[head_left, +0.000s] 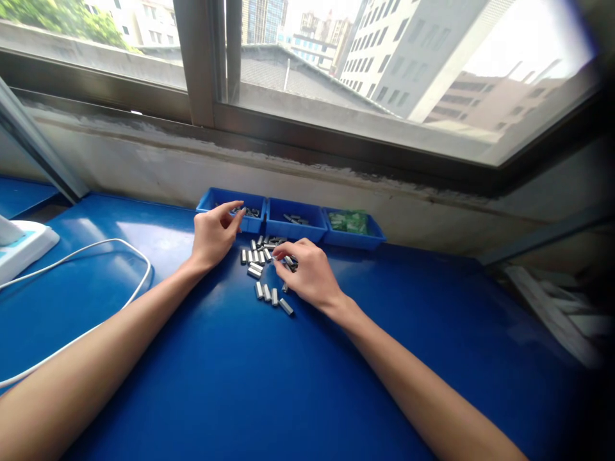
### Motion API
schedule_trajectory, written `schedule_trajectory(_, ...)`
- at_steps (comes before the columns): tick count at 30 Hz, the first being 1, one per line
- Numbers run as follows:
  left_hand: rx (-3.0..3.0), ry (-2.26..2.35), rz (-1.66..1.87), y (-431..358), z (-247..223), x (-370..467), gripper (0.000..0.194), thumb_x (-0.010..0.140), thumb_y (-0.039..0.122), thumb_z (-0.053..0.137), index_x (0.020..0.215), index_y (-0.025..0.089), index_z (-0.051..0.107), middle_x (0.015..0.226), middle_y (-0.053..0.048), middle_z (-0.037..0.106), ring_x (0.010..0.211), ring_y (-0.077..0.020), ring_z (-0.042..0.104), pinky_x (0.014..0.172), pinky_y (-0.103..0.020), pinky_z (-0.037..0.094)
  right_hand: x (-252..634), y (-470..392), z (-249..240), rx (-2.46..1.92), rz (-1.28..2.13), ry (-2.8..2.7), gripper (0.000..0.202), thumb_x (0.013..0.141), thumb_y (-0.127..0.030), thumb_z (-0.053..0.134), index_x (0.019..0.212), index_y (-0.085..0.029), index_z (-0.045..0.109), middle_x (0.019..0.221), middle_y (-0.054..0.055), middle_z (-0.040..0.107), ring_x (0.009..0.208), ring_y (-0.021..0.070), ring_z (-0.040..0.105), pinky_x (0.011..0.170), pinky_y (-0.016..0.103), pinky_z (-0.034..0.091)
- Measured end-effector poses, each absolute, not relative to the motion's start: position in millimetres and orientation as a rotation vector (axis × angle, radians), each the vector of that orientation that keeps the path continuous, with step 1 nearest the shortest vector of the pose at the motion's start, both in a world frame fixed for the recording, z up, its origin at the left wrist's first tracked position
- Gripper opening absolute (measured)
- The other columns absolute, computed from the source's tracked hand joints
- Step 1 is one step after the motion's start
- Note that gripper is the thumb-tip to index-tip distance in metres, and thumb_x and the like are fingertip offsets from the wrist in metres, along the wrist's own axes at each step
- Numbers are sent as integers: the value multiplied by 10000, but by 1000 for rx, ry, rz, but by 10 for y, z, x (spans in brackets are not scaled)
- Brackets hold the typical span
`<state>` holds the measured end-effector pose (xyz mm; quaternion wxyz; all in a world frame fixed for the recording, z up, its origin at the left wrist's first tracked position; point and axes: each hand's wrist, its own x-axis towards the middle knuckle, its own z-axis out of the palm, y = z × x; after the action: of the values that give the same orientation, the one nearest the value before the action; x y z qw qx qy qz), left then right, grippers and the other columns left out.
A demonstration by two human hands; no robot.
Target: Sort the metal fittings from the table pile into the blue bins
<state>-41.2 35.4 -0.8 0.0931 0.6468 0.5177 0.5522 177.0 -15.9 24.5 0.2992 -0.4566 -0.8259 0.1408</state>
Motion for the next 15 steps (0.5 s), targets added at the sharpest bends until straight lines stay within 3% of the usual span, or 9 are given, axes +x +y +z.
schedule_trajectory(3, 2076, 1387, 1600, 303, 10, -347, 253, 930, 345, 635, 1035, 165, 778, 602, 9, 679, 486, -104, 573, 544, -227, 447, 1776, -116, 271, -1157, 771, -1874, 81, 826, -216, 710, 907, -207, 710, 875, 25, 754, 818, 190, 684, 770, 325, 506)
schedule_trajectory(7, 2315, 1150, 1446, 198, 60, -238, 207, 906, 269, 647, 1059, 183, 756, 633, 31, 670, 501, -78, 543, 564, -197, 452, 1802, -52, 309, -1047, 1272, -1402, 252, 737, -321, 826, 878, -210, 649, 810, -2, 729, 782, 164, 690, 723, 279, 502)
schedule_trajectory(15, 2476, 981, 1336, 120, 68, -153, 241, 924, 260, 643, 1146, 192, 710, 722, 20, 708, 554, -80, 579, 605, -196, 461, 1841, -15, 342, -890, 1668, -889, 477, 639, -226, 912, 841, -236, 480, 872, -13, 749, 870, 124, 712, 794, 224, 521)
